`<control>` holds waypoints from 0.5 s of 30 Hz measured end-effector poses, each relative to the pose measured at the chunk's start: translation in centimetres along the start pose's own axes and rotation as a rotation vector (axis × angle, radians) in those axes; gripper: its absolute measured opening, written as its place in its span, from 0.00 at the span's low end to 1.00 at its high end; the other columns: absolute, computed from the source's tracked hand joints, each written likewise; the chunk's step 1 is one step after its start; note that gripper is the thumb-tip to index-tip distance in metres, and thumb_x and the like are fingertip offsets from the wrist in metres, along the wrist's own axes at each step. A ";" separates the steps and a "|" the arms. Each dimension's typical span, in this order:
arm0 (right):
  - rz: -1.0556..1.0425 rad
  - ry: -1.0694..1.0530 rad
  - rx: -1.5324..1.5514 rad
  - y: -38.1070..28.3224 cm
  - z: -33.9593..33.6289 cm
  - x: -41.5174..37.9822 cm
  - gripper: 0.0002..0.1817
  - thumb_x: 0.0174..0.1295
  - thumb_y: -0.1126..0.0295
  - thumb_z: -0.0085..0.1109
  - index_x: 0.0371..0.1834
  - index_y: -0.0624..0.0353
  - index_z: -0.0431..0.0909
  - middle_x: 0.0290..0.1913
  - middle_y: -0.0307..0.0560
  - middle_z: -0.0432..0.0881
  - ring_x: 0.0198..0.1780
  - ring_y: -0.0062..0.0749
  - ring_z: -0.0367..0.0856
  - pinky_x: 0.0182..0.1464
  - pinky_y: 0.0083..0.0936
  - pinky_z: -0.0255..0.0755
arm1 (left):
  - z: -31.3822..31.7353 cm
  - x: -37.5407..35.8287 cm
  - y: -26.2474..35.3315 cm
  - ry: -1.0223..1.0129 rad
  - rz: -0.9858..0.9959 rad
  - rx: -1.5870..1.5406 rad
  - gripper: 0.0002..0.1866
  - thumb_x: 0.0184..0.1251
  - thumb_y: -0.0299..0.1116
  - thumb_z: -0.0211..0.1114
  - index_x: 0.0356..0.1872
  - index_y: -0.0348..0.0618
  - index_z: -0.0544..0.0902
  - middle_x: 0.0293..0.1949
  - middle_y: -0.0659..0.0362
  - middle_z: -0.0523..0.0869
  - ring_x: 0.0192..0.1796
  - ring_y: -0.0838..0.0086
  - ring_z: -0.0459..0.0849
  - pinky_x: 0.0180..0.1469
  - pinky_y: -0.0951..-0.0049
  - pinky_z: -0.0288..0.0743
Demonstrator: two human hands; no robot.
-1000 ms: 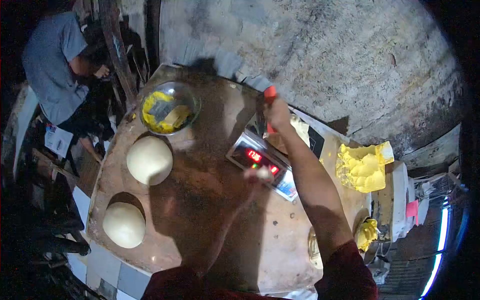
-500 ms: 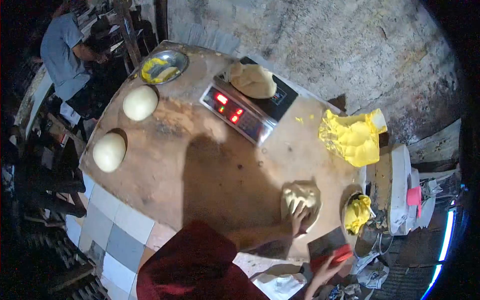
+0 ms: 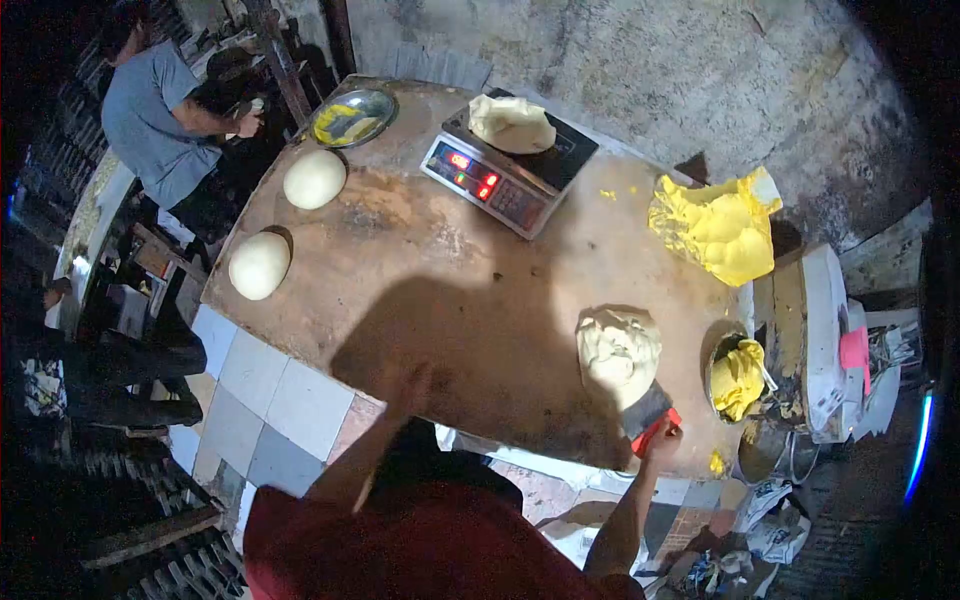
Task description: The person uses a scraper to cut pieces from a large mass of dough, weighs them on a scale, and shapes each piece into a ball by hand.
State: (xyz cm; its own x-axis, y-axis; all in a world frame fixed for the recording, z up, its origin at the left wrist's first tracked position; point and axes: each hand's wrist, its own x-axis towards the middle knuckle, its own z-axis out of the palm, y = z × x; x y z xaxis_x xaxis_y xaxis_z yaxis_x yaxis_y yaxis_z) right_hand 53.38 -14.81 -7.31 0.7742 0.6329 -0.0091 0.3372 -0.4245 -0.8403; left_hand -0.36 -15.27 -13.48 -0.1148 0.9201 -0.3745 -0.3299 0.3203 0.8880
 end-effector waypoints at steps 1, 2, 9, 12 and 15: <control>-0.137 0.090 -0.395 -0.7 0.2 0.5 0.26 0.59 0.55 0.53 0.45 0.72 0.69 0.30 0.53 0.79 0.26 0.41 0.78 0.31 0.32 0.72 | -1.5 -3.5 7.8 0.185 0.227 0.572 0.15 0.65 0.38 0.54 0.40 0.37 0.80 0.37 0.53 0.83 0.41 0.69 0.79 0.49 0.68 0.70; -0.278 0.239 -0.342 -2.4 0.2 0.0 0.32 0.57 0.50 0.55 0.47 0.75 0.69 0.33 0.59 0.79 0.33 0.46 0.79 0.34 0.32 0.73 | -7.2 -3.2 4.8 0.314 0.079 0.375 0.15 0.65 0.38 0.55 0.39 0.35 0.80 0.36 0.54 0.83 0.40 0.69 0.79 0.46 0.69 0.71; -0.691 -0.302 0.028 -30.8 14.4 -13.1 0.19 0.56 0.64 0.57 0.41 0.71 0.73 0.36 0.59 0.79 0.34 0.48 0.77 0.38 0.32 0.71 | -5.5 10.3 18.9 0.458 0.269 0.692 0.21 0.69 0.46 0.48 0.43 0.37 0.77 0.35 0.55 0.79 0.38 0.69 0.77 0.44 0.70 0.70; -0.755 -0.075 -0.279 -32.3 25.1 -12.5 0.15 0.58 0.68 0.55 0.45 0.65 0.73 0.41 0.54 0.77 0.43 0.41 0.73 0.49 0.31 0.63 | -1.8 23.5 25.1 0.164 0.374 0.501 0.21 0.68 0.47 0.49 0.45 0.38 0.76 0.37 0.56 0.80 0.44 0.71 0.77 0.47 0.69 0.71; -0.356 -0.153 -0.177 -34.5 27.3 -14.0 0.14 0.60 0.68 0.53 0.44 0.67 0.73 0.40 0.55 0.77 0.40 0.38 0.75 0.46 0.29 0.67 | 3.7 38.1 26.4 0.192 0.775 0.435 0.17 0.60 0.39 0.60 0.45 0.39 0.76 0.36 0.49 0.81 0.42 0.55 0.79 0.44 0.62 0.71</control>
State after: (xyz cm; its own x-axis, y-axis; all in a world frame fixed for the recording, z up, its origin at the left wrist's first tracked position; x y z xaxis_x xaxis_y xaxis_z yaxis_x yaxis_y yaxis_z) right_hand 16.29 8.62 7.06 0.5093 0.8430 0.1733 0.6661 -0.2586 -0.6996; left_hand -10.02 29.11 -3.33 -0.3245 0.8722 0.3659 0.2833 -0.2795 0.9174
